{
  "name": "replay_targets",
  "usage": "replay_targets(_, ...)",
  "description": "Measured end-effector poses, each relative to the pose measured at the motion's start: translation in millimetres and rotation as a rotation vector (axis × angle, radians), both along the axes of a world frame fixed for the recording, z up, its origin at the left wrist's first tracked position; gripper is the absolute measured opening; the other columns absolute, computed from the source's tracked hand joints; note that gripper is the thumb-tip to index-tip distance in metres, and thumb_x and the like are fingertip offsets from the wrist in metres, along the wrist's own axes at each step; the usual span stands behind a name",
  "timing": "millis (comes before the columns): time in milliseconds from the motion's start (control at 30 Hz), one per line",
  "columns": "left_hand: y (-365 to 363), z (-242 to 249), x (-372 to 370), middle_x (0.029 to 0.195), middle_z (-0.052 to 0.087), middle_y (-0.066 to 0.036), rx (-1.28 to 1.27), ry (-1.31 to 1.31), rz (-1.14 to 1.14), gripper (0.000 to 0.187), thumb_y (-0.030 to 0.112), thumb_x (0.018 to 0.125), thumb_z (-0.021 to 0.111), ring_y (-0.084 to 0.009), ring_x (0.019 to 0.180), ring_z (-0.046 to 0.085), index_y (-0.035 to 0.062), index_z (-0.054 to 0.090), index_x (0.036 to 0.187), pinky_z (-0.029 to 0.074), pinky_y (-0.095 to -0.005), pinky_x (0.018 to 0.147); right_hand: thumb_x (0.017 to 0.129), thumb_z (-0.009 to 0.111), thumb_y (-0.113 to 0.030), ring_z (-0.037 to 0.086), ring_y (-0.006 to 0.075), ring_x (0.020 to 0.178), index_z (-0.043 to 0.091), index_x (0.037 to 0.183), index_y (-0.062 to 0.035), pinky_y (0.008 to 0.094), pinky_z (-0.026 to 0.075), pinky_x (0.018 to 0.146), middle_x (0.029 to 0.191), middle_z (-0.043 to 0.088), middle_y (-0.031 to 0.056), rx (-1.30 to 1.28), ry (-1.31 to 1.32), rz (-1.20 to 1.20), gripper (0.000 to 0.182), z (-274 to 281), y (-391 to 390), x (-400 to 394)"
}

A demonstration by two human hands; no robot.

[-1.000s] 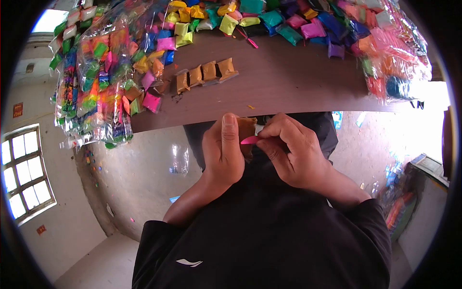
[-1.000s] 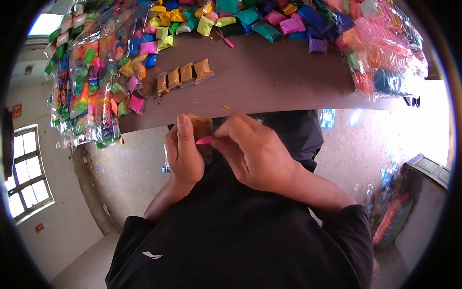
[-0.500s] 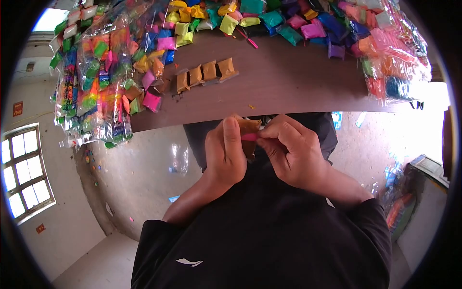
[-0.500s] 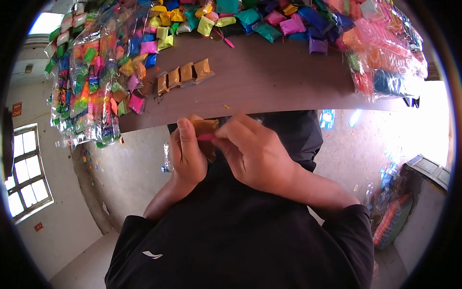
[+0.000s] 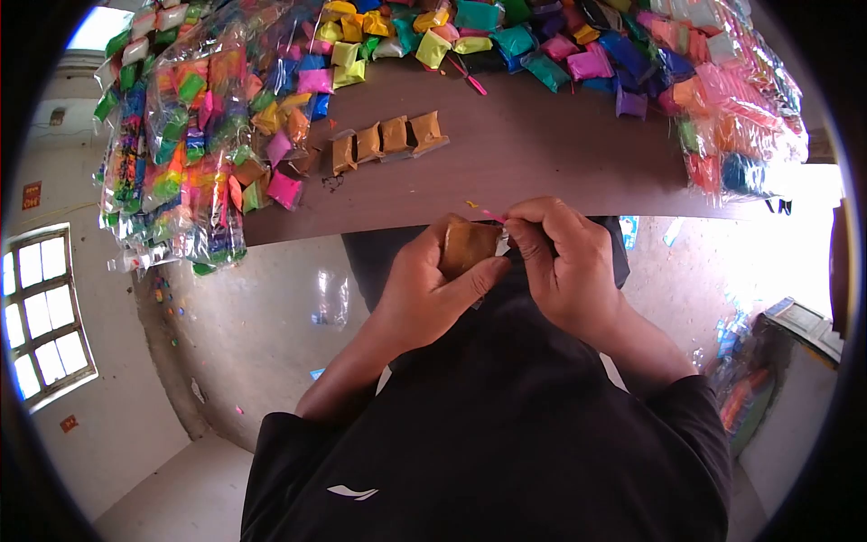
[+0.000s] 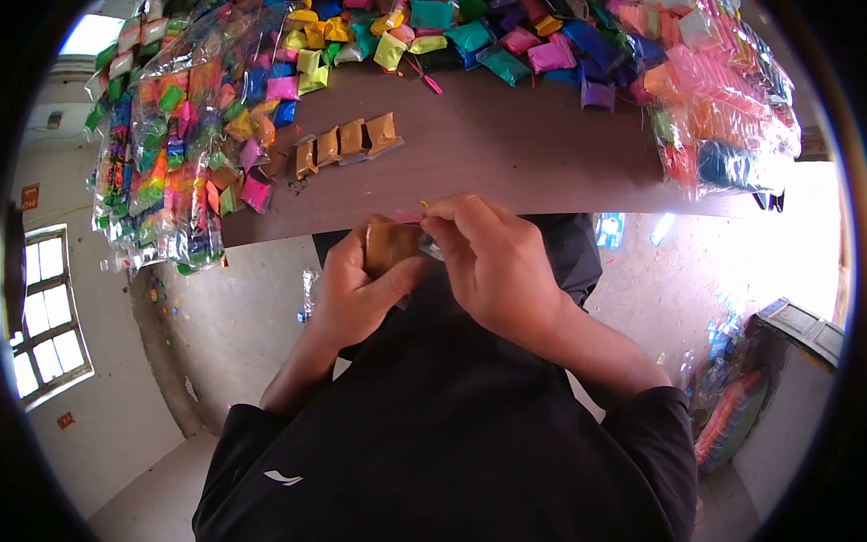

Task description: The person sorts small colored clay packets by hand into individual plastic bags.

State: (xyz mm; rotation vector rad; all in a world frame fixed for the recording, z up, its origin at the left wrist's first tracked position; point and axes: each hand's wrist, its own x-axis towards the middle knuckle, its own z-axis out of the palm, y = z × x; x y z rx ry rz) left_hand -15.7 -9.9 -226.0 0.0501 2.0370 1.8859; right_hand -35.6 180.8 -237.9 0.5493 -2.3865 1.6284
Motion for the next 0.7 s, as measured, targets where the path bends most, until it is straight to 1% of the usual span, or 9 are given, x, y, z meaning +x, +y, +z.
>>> replay_targets(100,-2.8,8.4,-3.6,0.088,0.067,-0.001,0.038,-0.101,0.005,0.032,0.021,0.099,0.074,-0.0045,0.074,0.060,-0.0002,0.059,0.117,0.049,-0.0235,0.064,0.088,0.072,0.005,0.066,0.0362,0.071,0.063,0.096,-0.0010,0.0388,0.053,0.062,0.083,0.064,0.0149,0.008,-0.006,0.003,0.013,7.3,0.1,9.0)
replay_targets(167,-2.3,13.3,-5.7,0.088,0.067,-0.003,-0.097,-0.130,-0.027,0.028,0.016,0.099,0.073,-0.0047,0.077,0.059,-0.0006,0.059,0.117,0.049,-0.0236,0.065,0.088,0.072,0.004,0.066,0.0355,0.070,0.063,0.096,-0.0009,0.0391,0.052,0.062,0.082,0.064,0.0148,0.016,-0.002,0.030,0.013,7.4,-0.1,10.7)
replay_targets(267,-1.1,12.3,-4.5,0.090,0.068,-0.004,-0.165,-0.095,-0.066,0.024,0.011,0.098,0.070,-0.0062,0.079,0.061,-0.0014,0.061,0.116,0.051,-0.0257,0.070,0.087,0.074,0.001,0.066,0.0329,0.069,0.064,0.093,-0.0011,0.0398,0.051,0.059,0.079,0.063,0.0135,0.067,0.011,0.135,0.011,4.9,7.6,7.0)
replay_targets(333,-2.4,0.7,-3.3,0.091,0.069,-0.004,-0.151,-0.055,-0.070,0.023,0.010,0.098,0.069,-0.0070,0.081,0.062,-0.0022,0.061,0.116,0.052,-0.0269,0.073,0.086,0.073,0.004,0.067,0.0278,0.064,0.066,0.087,-0.0013,0.0350,0.051,0.059,0.078,0.067,0.0119,0.239,0.097,0.198,0.009,9.5,13.8,-1.8)
replay_targets(367,-1.5,-0.9,-3.6,0.092,0.070,-0.005,-0.136,-0.013,-0.070,0.023,0.008,0.097,0.069,-0.0079,0.082,0.063,-0.0030,0.061,0.115,0.053,-0.0282,0.076,0.086,0.073,0.004,0.067,0.0278,0.064,0.066,0.087,-0.0013,0.0350,0.051,0.059,0.078,0.067,0.0119,0.239,0.094,0.194,0.009,7.9,14.2,-4.5)
replay_targets(433,-1.9,7.8,-5.1,0.093,0.071,-0.006,-0.201,-0.005,-0.094,0.023,0.009,0.097,0.069,-0.0086,0.084,0.064,-0.0035,0.061,0.115,0.053,-0.0286,0.078,0.083,0.073,0.004,0.066,0.0289,0.064,0.066,0.084,-0.0019,0.0373,0.050,0.058,0.076,0.067,0.0116,0.169,0.090,0.036,0.009,5.1,14.6,-11.0)
replay_targets(467,-2.3,11.8,-5.5,0.095,0.072,-0.007,-0.269,0.001,-0.110,0.023,0.010,0.097,0.069,-0.0093,0.086,0.066,-0.0040,0.062,0.114,0.053,-0.0290,0.079,0.083,0.073,0.004,0.066,0.0299,0.064,0.066,0.083,-0.0015,0.0380,0.050,0.058,0.075,0.067,0.0113,0.189,0.122,0.157,0.009,8.2,20.2,-12.7)
replay_targets(567,-0.7,9.3,-4.0,0.097,0.073,-0.010,-0.213,-0.009,-0.079,0.023,0.009,0.096,0.069,-0.0096,0.092,0.068,-0.0040,0.062,0.114,0.053,-0.0290,0.081,0.082,0.073,0.004,0.066,0.0294,0.064,0.066,0.082,-0.0014,0.0378,0.050,0.058,0.075,0.066,0.0112,0.189,0.140,0.241,0.008,5.0,14.3,-7.1)
replay_targets(700,-0.3,10.0,-5.6,0.100,0.074,-0.010,-0.308,0.022,-0.124,0.020,0.005,0.096,0.067,-0.0112,0.095,0.069,-0.0034,0.063,0.114,0.053,-0.0294,0.083,0.081,0.074,0.004,0.066,0.0287,0.063,0.067,0.082,-0.0021,0.0368,0.049,0.057,0.075,0.066,0.0110,0.189,0.060,0.075,0.009,5.9,14.4,-10.5)
